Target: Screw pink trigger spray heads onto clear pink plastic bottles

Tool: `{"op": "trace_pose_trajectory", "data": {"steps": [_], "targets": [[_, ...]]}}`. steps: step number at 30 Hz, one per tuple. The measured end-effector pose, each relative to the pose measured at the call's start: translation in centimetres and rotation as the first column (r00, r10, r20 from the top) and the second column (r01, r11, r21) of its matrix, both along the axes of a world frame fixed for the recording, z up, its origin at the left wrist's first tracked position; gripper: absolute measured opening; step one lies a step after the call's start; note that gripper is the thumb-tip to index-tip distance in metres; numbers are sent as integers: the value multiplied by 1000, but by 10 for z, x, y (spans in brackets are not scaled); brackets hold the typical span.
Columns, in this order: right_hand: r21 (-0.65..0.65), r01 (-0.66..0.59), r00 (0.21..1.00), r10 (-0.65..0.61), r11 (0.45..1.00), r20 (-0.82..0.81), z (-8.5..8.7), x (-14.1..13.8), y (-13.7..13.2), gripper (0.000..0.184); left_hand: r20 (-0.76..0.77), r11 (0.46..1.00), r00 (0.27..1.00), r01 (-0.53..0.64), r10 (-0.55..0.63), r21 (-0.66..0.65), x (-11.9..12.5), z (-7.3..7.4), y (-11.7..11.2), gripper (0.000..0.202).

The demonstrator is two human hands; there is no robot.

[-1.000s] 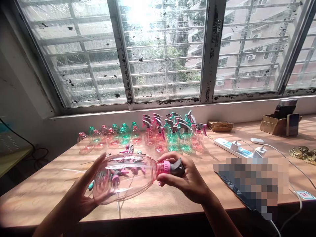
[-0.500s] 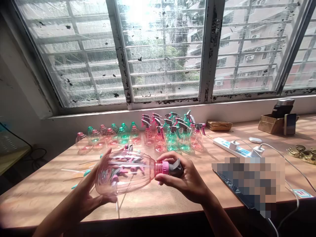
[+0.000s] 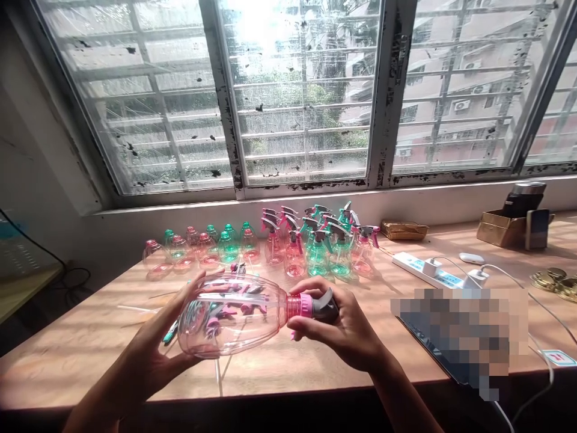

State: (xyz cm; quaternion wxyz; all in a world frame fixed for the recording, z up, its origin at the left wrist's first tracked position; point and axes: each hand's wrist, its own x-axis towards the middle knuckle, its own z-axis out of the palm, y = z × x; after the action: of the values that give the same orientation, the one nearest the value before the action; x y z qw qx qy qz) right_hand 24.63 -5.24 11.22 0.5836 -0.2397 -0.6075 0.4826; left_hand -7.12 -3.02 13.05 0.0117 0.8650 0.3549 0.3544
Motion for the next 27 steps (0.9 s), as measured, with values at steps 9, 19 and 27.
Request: {"op": "trace_pose_trajectory", "data": {"steps": [9, 19, 27], "targets": [[-62, -41, 999, 38, 997, -35, -1, -1, 1, 28, 8, 999, 999, -36, 36, 26, 4, 2, -3, 80], [-92, -28, 1000, 29, 995, 9, 2, 4, -2, 31, -3, 999, 1000, 7, -7, -47, 7, 0, -2, 93], [-86, -12, 997, 18, 996, 69, 2, 4, -3, 29, 22, 998, 1000, 22, -21, -64, 6, -3, -2, 94]]}}
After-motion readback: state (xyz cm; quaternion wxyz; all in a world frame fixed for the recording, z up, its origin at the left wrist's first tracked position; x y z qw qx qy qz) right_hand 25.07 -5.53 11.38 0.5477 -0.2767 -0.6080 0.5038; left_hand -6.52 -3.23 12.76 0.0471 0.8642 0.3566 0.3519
